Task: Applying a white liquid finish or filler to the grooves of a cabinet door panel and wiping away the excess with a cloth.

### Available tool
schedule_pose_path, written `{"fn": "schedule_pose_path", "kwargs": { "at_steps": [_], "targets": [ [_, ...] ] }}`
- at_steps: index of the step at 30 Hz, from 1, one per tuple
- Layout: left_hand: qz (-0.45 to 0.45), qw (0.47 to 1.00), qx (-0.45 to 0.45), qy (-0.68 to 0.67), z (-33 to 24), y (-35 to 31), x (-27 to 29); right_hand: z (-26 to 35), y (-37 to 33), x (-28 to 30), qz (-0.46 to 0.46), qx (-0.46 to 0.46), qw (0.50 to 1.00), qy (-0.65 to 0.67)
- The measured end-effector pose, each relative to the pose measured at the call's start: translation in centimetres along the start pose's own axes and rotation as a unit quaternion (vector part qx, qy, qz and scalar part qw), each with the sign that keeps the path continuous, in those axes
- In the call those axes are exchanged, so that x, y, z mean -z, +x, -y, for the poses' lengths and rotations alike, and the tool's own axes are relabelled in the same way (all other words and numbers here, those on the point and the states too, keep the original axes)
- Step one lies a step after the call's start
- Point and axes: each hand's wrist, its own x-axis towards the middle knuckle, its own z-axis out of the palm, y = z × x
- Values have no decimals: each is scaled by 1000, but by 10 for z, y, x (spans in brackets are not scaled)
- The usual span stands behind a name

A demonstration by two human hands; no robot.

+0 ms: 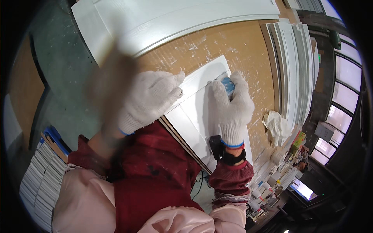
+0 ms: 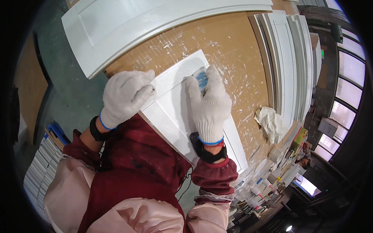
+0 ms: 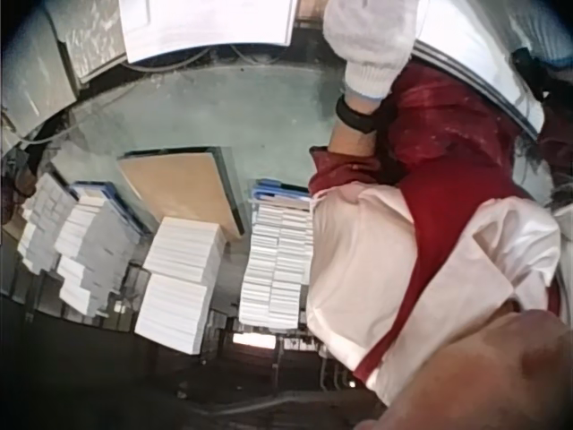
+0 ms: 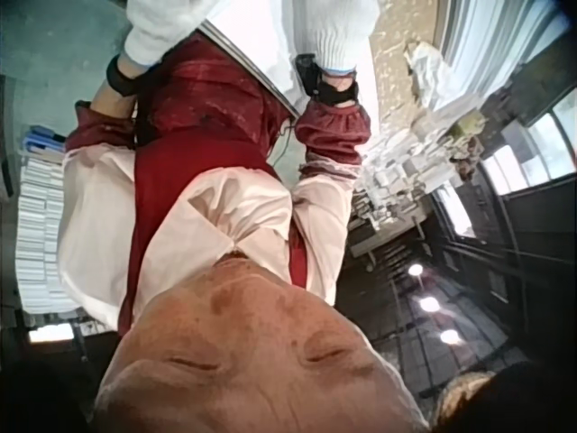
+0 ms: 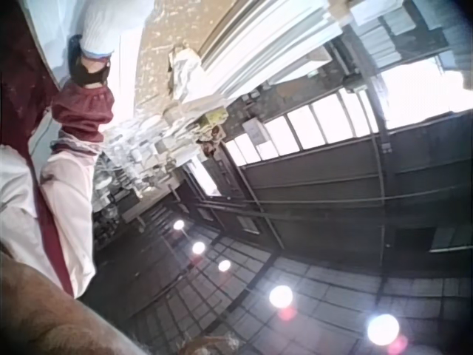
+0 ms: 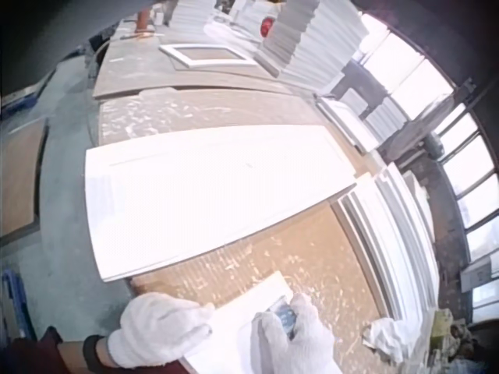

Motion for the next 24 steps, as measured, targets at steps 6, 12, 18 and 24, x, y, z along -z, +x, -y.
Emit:
{"fn": "schedule_pose_path", "kwargs": {
  "at_steps": [6, 12, 18, 24],
  "targets": [
    [27, 1000, -8, 9, -2, 3, 1, -25, 16, 2, -100, -10, 991, 87],
    [22, 1000, -11, 16, 1, 1, -2, -13, -7, 9, -17, -68, 984, 166],
    [-8, 1000, 5, -6, -3, -2, -3, -31, -17, 4, -17, 23, 974, 225],
    [-7, 1000, 0, 3, -3, 1, -2, -16, -10, 7, -4, -9, 985, 171]
  ]
}}
